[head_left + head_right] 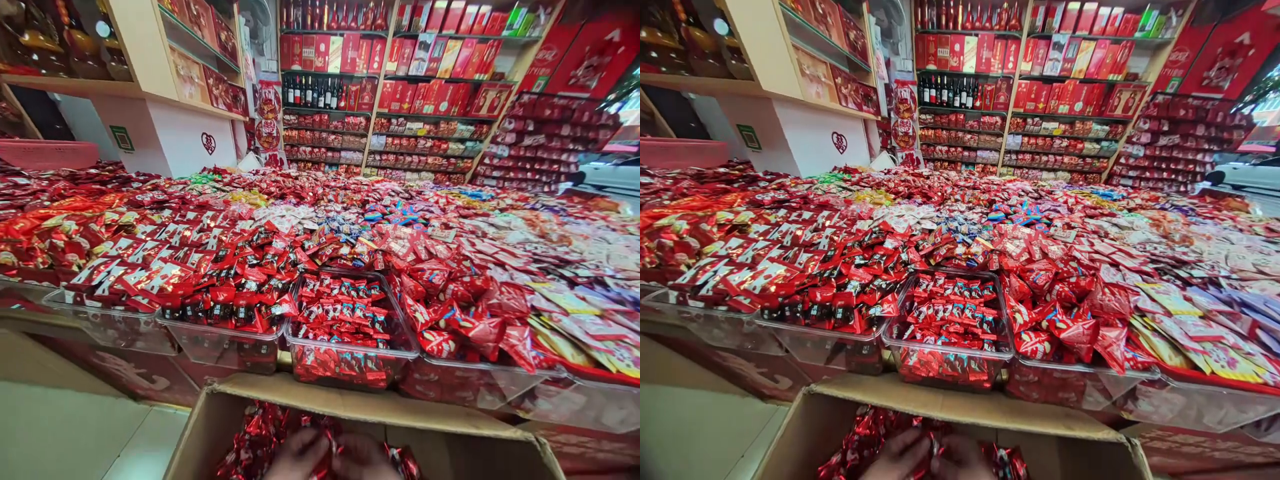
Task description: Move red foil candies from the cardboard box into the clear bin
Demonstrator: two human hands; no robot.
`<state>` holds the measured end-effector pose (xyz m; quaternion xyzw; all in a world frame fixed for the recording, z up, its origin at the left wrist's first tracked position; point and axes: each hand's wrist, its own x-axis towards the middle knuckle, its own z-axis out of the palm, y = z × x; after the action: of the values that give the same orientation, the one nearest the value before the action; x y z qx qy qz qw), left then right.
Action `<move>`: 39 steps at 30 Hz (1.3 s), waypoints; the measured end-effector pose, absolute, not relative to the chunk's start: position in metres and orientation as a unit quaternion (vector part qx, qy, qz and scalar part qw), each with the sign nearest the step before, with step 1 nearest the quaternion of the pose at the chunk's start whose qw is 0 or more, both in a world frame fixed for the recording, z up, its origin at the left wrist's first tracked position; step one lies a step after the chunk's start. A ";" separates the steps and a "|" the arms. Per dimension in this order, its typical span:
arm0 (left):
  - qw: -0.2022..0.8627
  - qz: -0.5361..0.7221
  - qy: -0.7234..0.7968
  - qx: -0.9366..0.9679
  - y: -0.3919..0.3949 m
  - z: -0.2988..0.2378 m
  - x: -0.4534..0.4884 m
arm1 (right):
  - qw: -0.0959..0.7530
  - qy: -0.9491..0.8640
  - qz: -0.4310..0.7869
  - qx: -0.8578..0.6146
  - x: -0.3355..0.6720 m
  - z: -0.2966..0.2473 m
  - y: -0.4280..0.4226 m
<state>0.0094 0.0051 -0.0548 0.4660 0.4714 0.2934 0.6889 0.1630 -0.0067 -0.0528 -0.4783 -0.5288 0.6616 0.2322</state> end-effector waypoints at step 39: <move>0.662 0.189 0.401 0.604 -0.007 -0.031 0.006 | 0.415 -0.726 0.344 -0.427 0.170 0.066 -0.025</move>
<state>0.0057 -0.0067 -0.0307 0.6039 0.4012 0.1886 0.6624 0.1695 -0.0249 0.0663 -0.4268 -0.7259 0.3441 0.4154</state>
